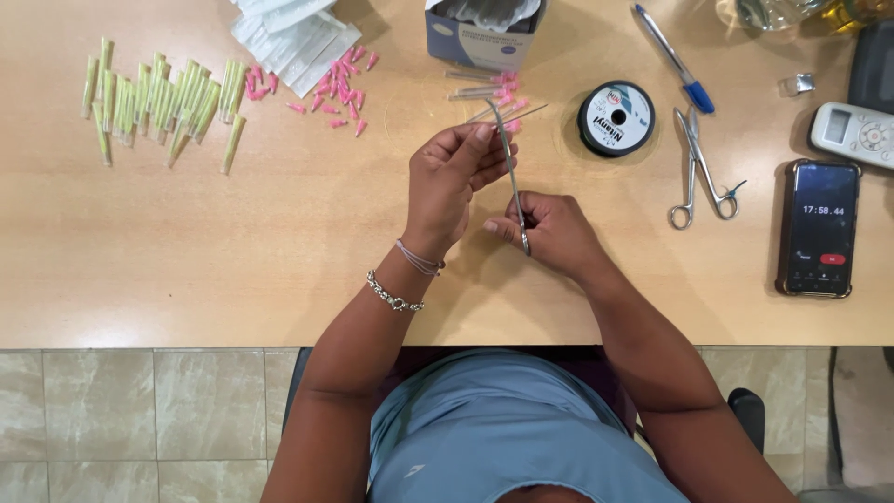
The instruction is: The person threads a thin filament through a small pink cap using hemostats, then places the cap onto a clear plastic tube. They repeat this process with additional caps and tubes on a wooden table with medical supplies.
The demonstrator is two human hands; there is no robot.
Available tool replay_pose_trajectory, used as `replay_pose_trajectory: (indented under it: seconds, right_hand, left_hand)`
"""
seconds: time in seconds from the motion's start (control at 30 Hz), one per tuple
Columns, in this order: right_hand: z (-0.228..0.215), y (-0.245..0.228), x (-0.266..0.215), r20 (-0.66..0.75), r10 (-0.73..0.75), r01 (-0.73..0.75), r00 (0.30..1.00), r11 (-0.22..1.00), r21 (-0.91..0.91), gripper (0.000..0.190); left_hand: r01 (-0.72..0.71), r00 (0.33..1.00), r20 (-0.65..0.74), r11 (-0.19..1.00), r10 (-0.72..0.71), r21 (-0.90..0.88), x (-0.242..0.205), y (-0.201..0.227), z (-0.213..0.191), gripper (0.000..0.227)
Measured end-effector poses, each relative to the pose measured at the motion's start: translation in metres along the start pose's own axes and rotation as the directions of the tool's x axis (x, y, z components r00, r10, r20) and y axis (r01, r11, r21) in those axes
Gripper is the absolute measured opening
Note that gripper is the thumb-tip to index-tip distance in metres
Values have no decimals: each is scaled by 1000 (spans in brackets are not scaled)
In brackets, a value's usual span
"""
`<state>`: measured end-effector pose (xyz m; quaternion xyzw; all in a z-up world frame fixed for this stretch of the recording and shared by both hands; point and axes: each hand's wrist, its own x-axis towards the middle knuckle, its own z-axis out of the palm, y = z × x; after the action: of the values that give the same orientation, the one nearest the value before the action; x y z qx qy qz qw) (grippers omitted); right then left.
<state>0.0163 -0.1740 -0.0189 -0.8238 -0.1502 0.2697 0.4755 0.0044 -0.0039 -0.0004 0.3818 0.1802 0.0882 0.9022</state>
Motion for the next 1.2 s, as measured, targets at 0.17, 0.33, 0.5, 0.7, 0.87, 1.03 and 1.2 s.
replay_pose_trajectory:
  seconds: [0.17, 0.33, 0.5, 0.7, 0.87, 1.03, 1.2]
  right_hand:
    - [2, 3, 2, 54, -9, 6, 998, 998, 70, 36]
    - [4, 18, 5, 148, -99, 62, 984, 969, 240, 31]
    - [4, 23, -3, 285, -315, 111, 905, 824, 556, 33]
    - [2, 15, 7, 158, -318, 254, 935, 909, 329, 29]
    - [1, -8, 0, 25, -239, 238, 971, 971, 28, 36]
    - [-1, -11, -2, -58, -206, 190, 977, 959, -210, 44]
    - [3, 33, 4, 181, -339, 268, 923, 906, 328, 29]
  left_hand:
    - [34, 998, 53, 999, -34, 6, 2, 1, -9, 17]
    - [76, 993, 95, 997, -74, -11, 6, -1, -15, 18]
    - [186, 963, 223, 971, -150, -151, 3, 0, -16, 19]
    - [63, 994, 87, 995, -70, 79, 6, 6, -15, 13]
    - [-95, 995, 23, 967, 92, 235, -4, 10, -4, 14]
    - [-193, 981, 77, 939, 178, 284, -1, 6, -6, 15]
    - [10, 986, 163, 995, -27, 100, 2, 15, -11, 12]
